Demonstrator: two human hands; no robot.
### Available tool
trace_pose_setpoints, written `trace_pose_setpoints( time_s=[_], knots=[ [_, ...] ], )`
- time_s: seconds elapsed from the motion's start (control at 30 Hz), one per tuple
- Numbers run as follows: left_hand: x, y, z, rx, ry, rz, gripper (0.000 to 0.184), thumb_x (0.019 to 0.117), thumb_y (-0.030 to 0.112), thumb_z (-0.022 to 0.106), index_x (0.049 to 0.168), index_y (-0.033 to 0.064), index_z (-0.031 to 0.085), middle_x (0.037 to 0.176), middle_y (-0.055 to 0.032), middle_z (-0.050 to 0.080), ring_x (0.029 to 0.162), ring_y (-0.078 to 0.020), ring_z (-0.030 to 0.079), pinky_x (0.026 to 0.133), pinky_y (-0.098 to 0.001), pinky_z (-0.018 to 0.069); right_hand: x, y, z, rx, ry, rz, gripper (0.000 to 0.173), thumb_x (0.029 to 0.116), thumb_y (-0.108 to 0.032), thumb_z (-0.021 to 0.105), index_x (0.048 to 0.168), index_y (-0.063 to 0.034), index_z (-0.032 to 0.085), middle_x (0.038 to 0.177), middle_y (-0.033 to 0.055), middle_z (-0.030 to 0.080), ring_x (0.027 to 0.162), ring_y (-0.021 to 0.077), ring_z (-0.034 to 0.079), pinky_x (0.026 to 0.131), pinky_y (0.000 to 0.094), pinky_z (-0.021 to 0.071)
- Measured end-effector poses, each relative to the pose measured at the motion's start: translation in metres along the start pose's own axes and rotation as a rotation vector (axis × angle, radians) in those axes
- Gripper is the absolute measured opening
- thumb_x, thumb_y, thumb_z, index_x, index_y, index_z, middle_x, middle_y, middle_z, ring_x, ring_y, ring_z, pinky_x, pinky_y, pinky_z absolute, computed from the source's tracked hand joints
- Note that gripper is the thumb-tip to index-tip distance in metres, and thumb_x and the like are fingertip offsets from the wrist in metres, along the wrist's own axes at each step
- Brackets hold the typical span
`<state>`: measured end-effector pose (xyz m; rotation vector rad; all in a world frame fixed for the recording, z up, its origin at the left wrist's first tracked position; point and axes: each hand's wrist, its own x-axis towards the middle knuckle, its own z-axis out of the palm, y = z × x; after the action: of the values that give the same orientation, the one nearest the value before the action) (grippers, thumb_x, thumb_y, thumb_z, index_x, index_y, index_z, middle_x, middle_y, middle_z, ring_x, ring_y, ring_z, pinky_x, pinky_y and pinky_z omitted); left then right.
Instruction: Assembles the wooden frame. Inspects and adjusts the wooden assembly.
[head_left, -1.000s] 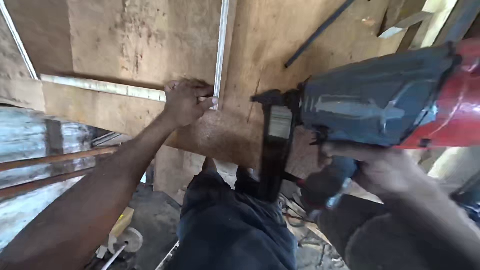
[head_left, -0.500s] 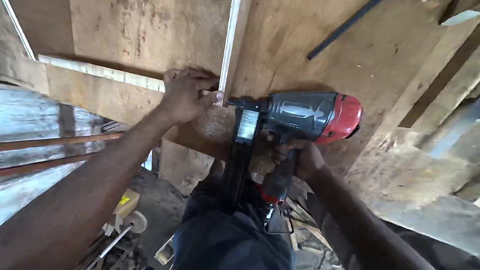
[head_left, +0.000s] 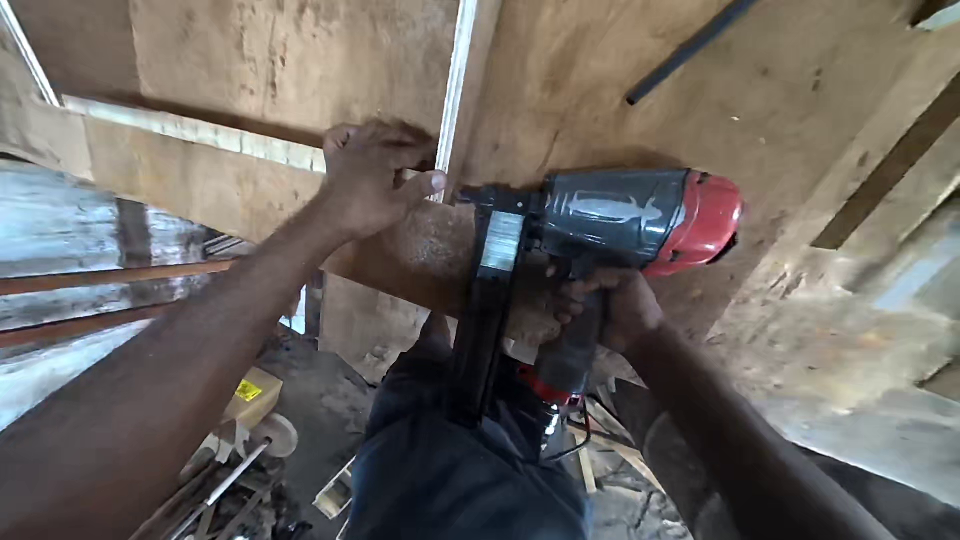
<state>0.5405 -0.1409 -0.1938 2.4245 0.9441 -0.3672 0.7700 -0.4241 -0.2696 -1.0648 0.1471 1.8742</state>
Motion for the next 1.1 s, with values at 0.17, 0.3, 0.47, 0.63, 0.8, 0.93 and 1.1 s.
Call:
trace_pose_setpoints(
  time_s=[0.17,0.3,0.47,0.63,0.8,0.93,1.1],
  knots=[
    [0.0,0.002,0.0,0.015,-0.019,-0.003,0.061,0.0991,0.067,0.044,0.136,0.0252,0.068,0.145,-0.0035,0.06,0.141,-0.0254,0.046,0.119,-0.0629,0.0173,-0.005,0.011,-0.003,0.046,-0.021,-0.008,0.027,0.0787,-0.017,0.058,0.102,-0.0124,0.07,0.06,-0.0039,0.052,0.052,0.0095,0.053,0.054,0.0308,0.0507],
    [0.0,0.003,-0.001,0.015,-0.026,-0.005,0.063,0.0987,0.068,0.044,0.136,0.023,0.068,0.146,-0.0042,0.059,0.141,-0.0263,0.046,0.118,-0.0629,0.0171,0.002,0.019,0.006,0.052,-0.005,-0.004,0.018,0.0803,-0.016,0.055,0.095,-0.014,0.066,0.061,-0.0042,0.052,0.053,0.0097,0.054,0.055,0.0314,0.0509],
    [-0.002,0.003,-0.002,-0.007,-0.017,-0.024,0.062,0.0989,0.067,0.046,0.141,0.0258,0.064,0.147,-0.0023,0.058,0.141,-0.0246,0.045,0.118,-0.0625,0.0159,-0.004,0.022,0.006,0.051,0.057,0.002,0.019,0.0805,-0.016,0.056,0.097,-0.0119,0.065,0.061,-0.0035,0.05,0.051,0.0105,0.052,0.054,0.0322,0.0507],
    [0.0,0.003,-0.001,-0.021,-0.005,-0.015,0.063,0.0993,0.066,0.047,0.148,0.027,0.057,0.15,-0.0012,0.056,0.144,-0.0235,0.043,0.119,-0.0616,0.0152,-0.015,0.023,0.007,0.044,-0.036,-0.089,0.025,0.0797,-0.017,0.056,0.101,-0.0128,0.068,0.061,-0.0039,0.053,0.053,0.0097,0.053,0.055,0.0315,0.0511],
    [-0.001,0.006,-0.004,-0.032,-0.023,-0.034,0.067,0.099,0.066,0.048,0.154,0.0273,0.05,0.156,-0.0029,0.05,0.148,-0.0247,0.038,0.121,-0.0621,0.012,-0.013,0.014,0.016,0.054,-0.158,-0.106,0.035,0.081,-0.017,0.056,0.113,-0.0119,0.068,0.059,-0.005,0.049,0.051,0.0094,0.053,0.055,0.0317,0.052],
    [0.001,0.006,-0.005,-0.037,-0.047,-0.074,0.076,0.0981,0.067,0.048,0.16,0.0247,0.039,0.159,-0.0056,0.046,0.15,-0.0279,0.034,0.121,-0.0636,0.0094,-0.012,0.013,0.017,0.048,-0.158,-0.089,0.032,0.0827,-0.017,0.054,0.111,-0.0124,0.068,0.06,-0.0047,0.051,0.053,0.0096,0.054,0.057,0.0319,0.0527],
    [0.001,0.004,-0.006,-0.045,-0.037,-0.084,0.09,0.0955,0.071,0.049,0.165,0.0195,0.025,0.162,-0.0083,0.041,0.152,-0.0287,0.032,0.123,-0.0629,0.0072,-0.009,0.015,0.019,0.061,-0.151,-0.078,0.026,0.0814,-0.016,0.055,0.104,-0.0126,0.067,0.059,-0.0041,0.051,0.053,0.0098,0.054,0.057,0.0315,0.0526]
  ],
)
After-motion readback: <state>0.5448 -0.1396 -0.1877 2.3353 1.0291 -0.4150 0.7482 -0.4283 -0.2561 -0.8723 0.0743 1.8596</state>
